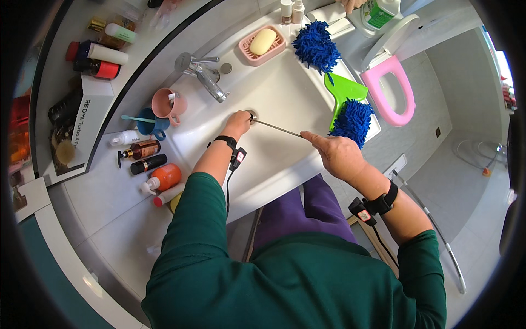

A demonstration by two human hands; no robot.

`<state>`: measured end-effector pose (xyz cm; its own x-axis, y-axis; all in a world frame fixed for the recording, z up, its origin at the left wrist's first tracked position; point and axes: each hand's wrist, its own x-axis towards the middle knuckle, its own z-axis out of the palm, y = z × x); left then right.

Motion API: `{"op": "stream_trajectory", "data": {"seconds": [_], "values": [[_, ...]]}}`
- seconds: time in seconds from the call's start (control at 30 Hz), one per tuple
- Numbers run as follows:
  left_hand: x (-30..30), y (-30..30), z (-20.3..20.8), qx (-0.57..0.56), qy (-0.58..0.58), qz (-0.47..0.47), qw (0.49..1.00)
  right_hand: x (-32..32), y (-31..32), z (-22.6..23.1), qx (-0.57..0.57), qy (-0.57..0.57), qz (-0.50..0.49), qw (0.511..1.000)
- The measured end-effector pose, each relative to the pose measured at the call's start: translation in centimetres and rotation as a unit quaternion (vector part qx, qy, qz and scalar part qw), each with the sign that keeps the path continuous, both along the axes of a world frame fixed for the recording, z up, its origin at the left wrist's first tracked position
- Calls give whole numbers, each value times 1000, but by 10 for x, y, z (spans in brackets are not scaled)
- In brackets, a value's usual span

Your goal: The person uses a flexible drain snake to clear a clogged bathroom sink drain. They insert the snake into the drain, push it through, and then pull it out. The person then coils the snake and places it back in a drawer.

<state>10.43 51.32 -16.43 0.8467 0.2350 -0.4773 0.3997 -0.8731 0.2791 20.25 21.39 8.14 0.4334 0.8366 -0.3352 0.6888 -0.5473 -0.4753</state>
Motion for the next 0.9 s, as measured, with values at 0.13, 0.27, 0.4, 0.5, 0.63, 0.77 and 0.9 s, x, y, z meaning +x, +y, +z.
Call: {"op": "stream_trajectory", "data": {"seconds": [0.13,0.27,0.4,0.5,0.63,0.77,0.9], "values": [[8,-2,0,-6,41,-8,999,-1,-1,-5,6,-1,3,1000],[15,-6,0,-13,40,0,999,-4,-4,-9,17,-9,-5,1000],[15,-5,12,-73,26,36,996,-5,-9,-6,8,-1,-13,1000],[-1,2,25,-103,-131,10,986,-5,-8,-1,-44,-3,12,999],[-16,15,27,-29,-83,-54,995,-8,1,3,-115,15,55,992],[-16,10,19,41,-12,-50,998,-13,11,7,-125,15,71,989],[-2,2,16,72,82,-20,994,-11,14,8,-137,6,62,989]]}}
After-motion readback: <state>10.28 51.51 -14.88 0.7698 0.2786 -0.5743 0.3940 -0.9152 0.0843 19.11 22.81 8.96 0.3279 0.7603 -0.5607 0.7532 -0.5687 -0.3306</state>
